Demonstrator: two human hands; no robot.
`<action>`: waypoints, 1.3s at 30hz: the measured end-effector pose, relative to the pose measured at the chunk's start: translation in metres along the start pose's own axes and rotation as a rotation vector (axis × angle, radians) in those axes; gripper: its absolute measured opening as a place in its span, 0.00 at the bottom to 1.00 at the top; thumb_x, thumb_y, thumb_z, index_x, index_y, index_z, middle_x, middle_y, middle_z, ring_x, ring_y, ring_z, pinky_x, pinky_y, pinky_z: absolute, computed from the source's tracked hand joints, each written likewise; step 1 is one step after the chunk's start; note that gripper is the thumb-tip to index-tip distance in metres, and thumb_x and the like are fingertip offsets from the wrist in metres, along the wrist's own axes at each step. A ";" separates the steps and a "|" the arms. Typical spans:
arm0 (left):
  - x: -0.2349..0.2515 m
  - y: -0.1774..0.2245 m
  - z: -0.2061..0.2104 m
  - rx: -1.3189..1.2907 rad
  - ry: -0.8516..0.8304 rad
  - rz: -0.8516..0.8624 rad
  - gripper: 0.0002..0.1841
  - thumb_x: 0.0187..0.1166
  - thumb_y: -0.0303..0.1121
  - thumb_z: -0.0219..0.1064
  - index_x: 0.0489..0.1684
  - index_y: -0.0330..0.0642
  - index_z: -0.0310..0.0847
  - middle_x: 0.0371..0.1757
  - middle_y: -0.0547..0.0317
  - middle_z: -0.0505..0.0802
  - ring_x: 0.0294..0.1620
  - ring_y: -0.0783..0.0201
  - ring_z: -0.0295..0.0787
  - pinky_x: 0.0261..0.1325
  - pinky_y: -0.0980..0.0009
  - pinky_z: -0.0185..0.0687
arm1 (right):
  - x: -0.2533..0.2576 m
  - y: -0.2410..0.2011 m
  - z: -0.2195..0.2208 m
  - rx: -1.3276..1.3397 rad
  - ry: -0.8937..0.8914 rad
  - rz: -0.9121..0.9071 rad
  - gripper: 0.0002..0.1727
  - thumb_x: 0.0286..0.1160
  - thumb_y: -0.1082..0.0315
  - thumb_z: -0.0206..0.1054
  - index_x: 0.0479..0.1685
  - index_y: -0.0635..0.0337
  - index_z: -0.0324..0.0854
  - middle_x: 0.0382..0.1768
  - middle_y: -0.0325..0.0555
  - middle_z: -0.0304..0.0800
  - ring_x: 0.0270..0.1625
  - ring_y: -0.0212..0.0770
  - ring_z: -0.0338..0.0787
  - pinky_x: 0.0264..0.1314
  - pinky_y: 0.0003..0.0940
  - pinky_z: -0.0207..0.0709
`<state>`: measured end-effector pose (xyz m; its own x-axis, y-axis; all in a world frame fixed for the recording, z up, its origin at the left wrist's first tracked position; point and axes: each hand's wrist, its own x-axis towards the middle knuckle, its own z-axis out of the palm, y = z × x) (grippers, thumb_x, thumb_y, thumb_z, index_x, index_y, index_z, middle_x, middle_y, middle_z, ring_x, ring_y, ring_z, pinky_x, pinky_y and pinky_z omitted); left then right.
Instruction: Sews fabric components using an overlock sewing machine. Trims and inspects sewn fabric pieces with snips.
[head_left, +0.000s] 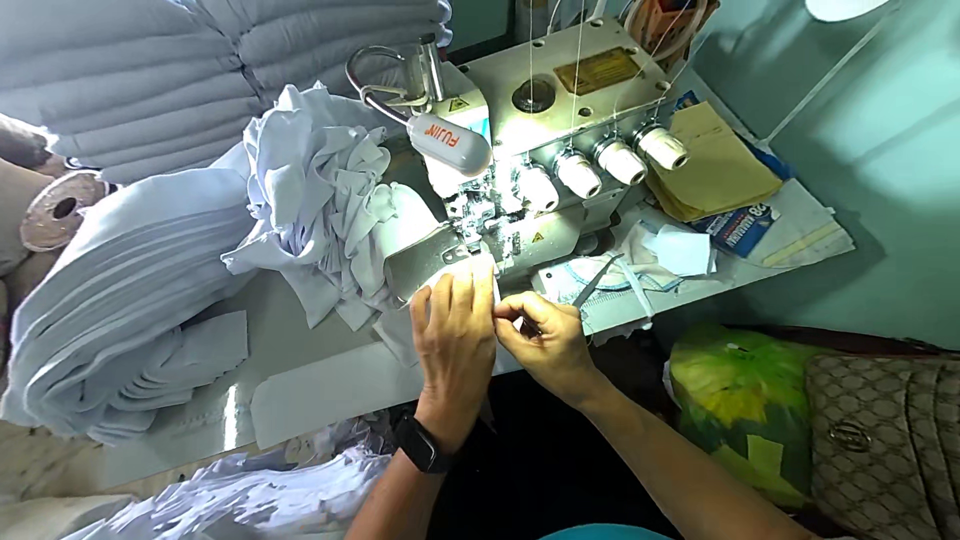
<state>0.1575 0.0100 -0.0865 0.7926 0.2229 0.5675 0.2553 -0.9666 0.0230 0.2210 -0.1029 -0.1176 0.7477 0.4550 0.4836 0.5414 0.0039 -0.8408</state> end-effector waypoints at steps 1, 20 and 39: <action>-0.004 0.001 0.006 -0.005 0.019 -0.026 0.18 0.83 0.29 0.61 0.68 0.47 0.88 0.64 0.50 0.91 0.68 0.50 0.84 0.72 0.52 0.71 | 0.002 0.000 0.001 0.002 0.003 0.001 0.04 0.66 0.75 0.70 0.34 0.64 0.89 0.27 0.40 0.90 0.26 0.21 0.80 0.29 0.14 0.73; 0.093 -0.121 0.032 -0.807 -0.183 -0.200 0.19 0.78 0.27 0.64 0.64 0.24 0.77 0.62 0.40 0.89 0.63 0.59 0.86 0.70 0.62 0.79 | 0.021 -0.002 -0.015 -0.109 -0.093 0.036 0.08 0.76 0.68 0.69 0.38 0.62 0.92 0.28 0.39 0.91 0.28 0.24 0.85 0.32 0.21 0.80; -0.158 -0.123 -0.006 -0.354 -0.019 -0.482 0.12 0.81 0.28 0.64 0.47 0.23 0.85 0.57 0.31 0.91 0.65 0.48 0.88 0.70 0.62 0.80 | -0.023 0.023 -0.058 -0.405 -0.196 0.493 0.16 0.73 0.63 0.78 0.43 0.70 0.84 0.42 0.57 0.82 0.40 0.50 0.81 0.42 0.48 0.75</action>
<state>-0.0021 0.0926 -0.1742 0.6434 0.6463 0.4103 0.3915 -0.7384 0.5491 0.2390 -0.1648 -0.1339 0.8819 0.4711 -0.0195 0.2840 -0.5638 -0.7755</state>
